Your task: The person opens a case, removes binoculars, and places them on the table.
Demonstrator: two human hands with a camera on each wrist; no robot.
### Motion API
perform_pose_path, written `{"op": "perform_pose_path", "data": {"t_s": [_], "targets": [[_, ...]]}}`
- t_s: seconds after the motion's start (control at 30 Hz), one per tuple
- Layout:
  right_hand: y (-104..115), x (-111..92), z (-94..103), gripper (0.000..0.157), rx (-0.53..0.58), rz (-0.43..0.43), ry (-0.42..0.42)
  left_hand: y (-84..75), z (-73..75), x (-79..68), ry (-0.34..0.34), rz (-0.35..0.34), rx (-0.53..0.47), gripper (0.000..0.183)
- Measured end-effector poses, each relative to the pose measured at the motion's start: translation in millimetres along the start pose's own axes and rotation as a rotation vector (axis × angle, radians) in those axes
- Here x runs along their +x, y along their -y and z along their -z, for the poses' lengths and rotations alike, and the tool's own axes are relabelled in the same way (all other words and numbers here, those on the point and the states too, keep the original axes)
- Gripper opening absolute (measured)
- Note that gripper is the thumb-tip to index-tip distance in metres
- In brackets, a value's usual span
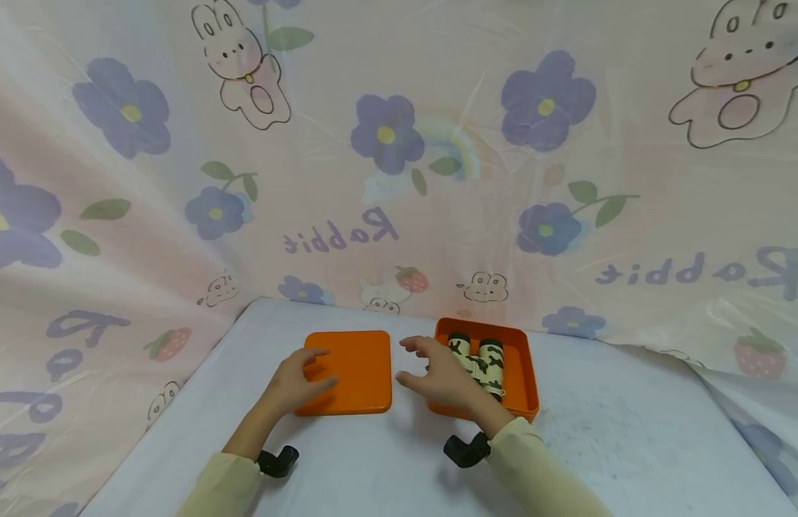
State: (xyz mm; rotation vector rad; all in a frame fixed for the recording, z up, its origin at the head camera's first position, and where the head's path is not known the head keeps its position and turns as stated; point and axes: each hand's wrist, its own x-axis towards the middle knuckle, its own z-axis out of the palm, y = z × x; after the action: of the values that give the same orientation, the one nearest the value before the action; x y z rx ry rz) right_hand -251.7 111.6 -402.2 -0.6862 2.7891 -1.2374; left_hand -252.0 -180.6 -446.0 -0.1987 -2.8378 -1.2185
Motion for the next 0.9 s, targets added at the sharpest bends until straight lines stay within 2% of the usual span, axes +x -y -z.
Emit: {"op": "perform_pose_path", "data": {"t_s": [0.17,0.37,0.63,0.9], "targets": [[-3,-4,24.1,0.053,-0.059,-0.031,-0.032,-12.0,-14.6,8.0,0.004,-0.050,-0.115,0.056],[-15,-8,50.1,0.055,-0.124,0.006,-0.018,-30.6,-30.0,10.2,0.041,-0.085,-0.239,0.057],[-35,-15,75.7,0.050,-0.185,0.004,-0.001,-52.0,-48.7,17.5,0.103,-0.115,-0.292,0.062],[-61,-14,85.6,0.046,-0.236,0.015,0.018,-73.7,-60.9,25.6,0.168,-0.154,-0.325,0.063]]}}
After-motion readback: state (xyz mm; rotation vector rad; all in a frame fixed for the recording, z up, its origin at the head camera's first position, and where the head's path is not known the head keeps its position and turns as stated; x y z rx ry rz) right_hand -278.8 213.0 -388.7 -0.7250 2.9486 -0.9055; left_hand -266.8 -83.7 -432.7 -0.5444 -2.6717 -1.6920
